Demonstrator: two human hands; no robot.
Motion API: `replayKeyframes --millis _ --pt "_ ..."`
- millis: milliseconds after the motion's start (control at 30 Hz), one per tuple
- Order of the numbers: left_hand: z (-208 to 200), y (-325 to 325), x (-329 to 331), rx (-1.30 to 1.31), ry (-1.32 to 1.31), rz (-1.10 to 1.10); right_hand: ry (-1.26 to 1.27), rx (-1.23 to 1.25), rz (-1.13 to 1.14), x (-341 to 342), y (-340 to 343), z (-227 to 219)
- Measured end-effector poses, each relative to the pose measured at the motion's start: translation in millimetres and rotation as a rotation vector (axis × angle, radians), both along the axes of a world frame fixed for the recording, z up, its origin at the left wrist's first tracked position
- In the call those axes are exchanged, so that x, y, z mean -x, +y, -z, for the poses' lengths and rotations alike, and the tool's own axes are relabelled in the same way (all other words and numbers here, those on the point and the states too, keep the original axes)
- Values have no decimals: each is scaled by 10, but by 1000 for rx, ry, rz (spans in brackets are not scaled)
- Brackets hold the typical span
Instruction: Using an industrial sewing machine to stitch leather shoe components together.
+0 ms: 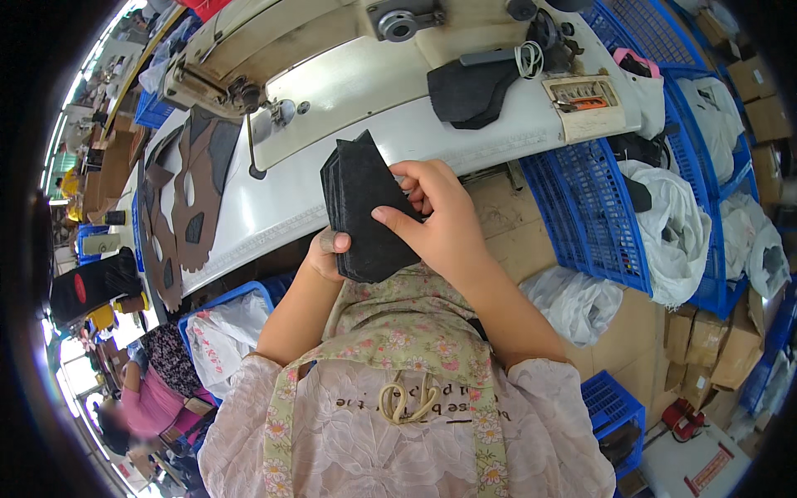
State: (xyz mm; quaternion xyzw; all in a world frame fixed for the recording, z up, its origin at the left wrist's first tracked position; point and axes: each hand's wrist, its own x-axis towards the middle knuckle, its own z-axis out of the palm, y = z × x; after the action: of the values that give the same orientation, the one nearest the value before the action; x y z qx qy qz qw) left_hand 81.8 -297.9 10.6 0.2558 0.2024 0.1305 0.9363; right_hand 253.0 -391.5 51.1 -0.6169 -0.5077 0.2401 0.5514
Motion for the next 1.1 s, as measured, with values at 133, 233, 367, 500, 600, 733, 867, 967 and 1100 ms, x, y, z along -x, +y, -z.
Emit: replayKeyframes --millis 133,233,367,500,600,733,867,967,1100 --pt "42 7 166 -60 41 -43 130 25 -10 129 52 96" --pt "72 23 259 -32 51 -50 184 49 -20 211 58 142" --pt "87 13 366 -19 -11 -103 376 44 -14 322 119 201" --pt "92 13 451 -11 -42 -137 388 30 -12 409 144 218" --pt "102 12 475 -46 -47 -141 294 59 2 423 134 192" --pt "98 -33 470 -37 -56 -137 147 -6 34 455 119 151" --pt "39 -90 462 -53 8 -114 -20 -69 105 510 115 106" --pt "8 -118 442 -53 -22 -131 -2 -119 88 543 120 72" --pt "15 -122 466 -20 -6 -162 -119 -128 121 582 140 44"
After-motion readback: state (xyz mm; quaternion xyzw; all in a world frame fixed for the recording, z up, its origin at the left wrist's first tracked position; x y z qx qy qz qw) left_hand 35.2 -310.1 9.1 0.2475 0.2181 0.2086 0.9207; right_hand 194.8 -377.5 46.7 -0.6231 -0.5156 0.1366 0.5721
